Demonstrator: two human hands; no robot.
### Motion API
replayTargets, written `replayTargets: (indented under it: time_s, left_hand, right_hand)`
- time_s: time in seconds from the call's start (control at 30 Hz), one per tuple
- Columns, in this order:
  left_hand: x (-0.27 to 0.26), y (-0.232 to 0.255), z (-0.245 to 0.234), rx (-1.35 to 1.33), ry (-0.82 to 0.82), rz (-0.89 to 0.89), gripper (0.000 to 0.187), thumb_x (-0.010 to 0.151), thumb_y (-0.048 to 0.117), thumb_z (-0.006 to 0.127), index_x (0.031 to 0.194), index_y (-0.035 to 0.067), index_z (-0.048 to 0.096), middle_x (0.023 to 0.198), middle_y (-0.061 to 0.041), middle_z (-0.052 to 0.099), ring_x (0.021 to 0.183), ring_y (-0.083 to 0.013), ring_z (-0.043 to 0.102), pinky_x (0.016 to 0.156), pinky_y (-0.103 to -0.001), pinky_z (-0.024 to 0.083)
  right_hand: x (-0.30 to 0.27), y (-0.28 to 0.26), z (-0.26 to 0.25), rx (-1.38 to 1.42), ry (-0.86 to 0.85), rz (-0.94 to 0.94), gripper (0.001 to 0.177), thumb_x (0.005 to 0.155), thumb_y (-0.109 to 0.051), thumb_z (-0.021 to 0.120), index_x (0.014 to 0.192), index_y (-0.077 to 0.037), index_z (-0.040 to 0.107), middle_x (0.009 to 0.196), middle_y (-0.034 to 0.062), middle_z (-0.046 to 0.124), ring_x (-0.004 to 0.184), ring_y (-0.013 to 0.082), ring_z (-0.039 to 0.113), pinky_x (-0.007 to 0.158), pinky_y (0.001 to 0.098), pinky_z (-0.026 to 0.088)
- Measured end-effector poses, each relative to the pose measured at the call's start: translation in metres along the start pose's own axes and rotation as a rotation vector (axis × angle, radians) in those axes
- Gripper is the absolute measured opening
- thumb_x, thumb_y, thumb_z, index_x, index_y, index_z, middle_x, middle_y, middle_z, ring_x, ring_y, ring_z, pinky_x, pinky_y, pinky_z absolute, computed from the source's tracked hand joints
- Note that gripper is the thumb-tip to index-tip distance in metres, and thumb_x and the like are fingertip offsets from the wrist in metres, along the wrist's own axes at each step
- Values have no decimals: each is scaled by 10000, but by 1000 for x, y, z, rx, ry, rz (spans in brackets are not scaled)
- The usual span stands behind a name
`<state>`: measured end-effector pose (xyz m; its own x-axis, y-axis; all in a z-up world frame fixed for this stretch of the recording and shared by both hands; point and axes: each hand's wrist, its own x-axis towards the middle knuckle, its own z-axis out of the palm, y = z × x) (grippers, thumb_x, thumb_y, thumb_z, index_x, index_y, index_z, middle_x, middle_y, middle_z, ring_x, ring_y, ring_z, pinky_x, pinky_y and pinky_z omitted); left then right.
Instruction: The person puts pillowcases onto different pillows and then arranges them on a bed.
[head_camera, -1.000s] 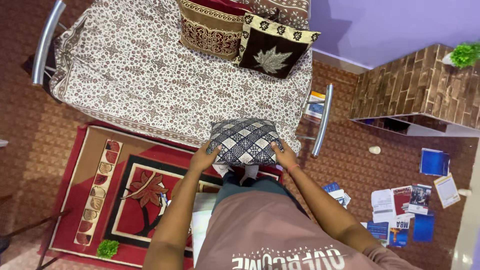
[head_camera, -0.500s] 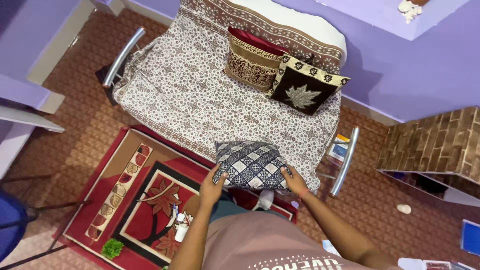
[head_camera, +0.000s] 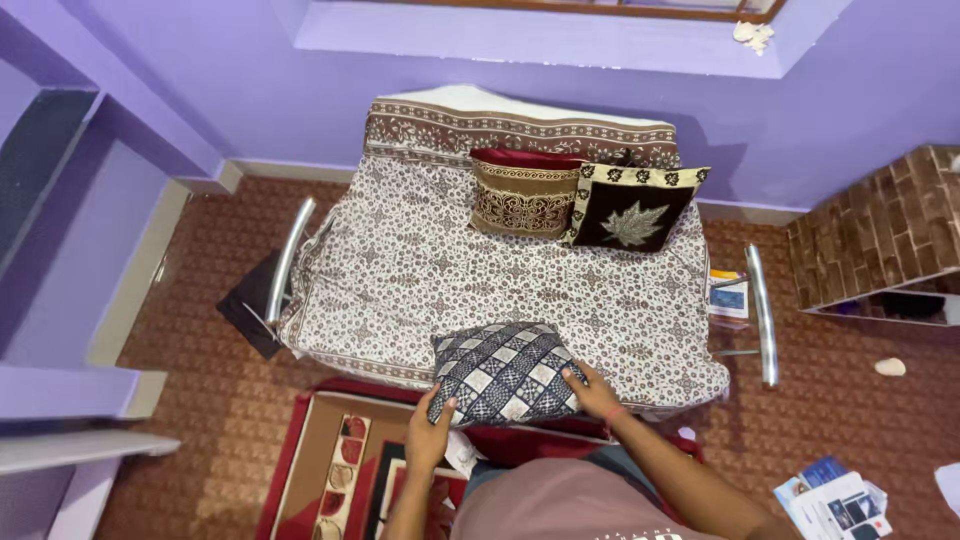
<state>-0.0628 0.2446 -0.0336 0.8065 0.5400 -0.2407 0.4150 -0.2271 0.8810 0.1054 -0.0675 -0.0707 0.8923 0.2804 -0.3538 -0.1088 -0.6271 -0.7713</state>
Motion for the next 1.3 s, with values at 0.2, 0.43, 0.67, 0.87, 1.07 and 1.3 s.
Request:
replayTargets:
  time_s: [0.2, 0.43, 0.67, 0.87, 1.07, 1.3]
  left_hand:
    - [53, -27, -53, 12, -101, 140, 529, 911, 382, 715, 1354, 103, 642, 1262, -202, 721, 1173, -299, 701, 998, -384, 507]
    - [54, -7, -55, 135, -70, 148, 448, 1022, 351, 503, 1420, 174, 607, 1299, -190, 699, 1181, -382, 670, 961, -418, 525]
    - [33, -12, -77, 3, 39, 115, 431, 991, 325, 594, 1358, 105, 651, 1242, -209, 720, 1145, -342, 701, 953, -415, 520]
    - [64, -22, -105, -131, -77, -281, 525, 927, 286, 695, 1391, 43, 651, 1065, -255, 761, 854, -450, 667, 765, -475, 532]
    - [131, -32, -162, 162, -102, 601, 534, 944, 255, 797, 1402, 22, 654, 1140, -219, 754, 982, -267, 736, 813, -361, 559]
    - [198, -42, -198, 350, -313, -34, 479, 980, 279, 632, 1433, 126, 607, 1207, -256, 722, 1100, -376, 710, 994, -414, 517]
  right_hand:
    - [-30, -25, 53, 189, 58, 174, 731, 921, -548, 610, 1469, -71, 533, 1348, 164, 690, 1269, 251, 629, 1090, 353, 449]
    - [-44, -25, 55, 232, 11, 187, 846, 912, -575, 633, 1553, -78, 393, 1421, 188, 618, 1328, 257, 569, 1112, 362, 425]
    - [-40, -36, 61, -22, -142, -94, 1092, 765, -552, 840, 1543, -19, 290, 1430, 231, 564, 1331, 304, 568, 1112, 385, 432]
    - [-13, -53, 93, -136, -65, -73, 703, 913, -513, 655, 1468, -102, 522, 1247, 230, 702, 1170, 350, 681, 1000, 413, 515]
    - [-3, -91, 153, -307, 107, -42, 557, 1005, -474, 539, 1430, -114, 566, 1168, 271, 689, 1093, 437, 648, 938, 508, 498]
    - [24, -156, 198, -313, 137, 35, 605, 1002, -479, 549, 1510, -153, 509, 1159, 271, 674, 1097, 427, 638, 964, 498, 490]
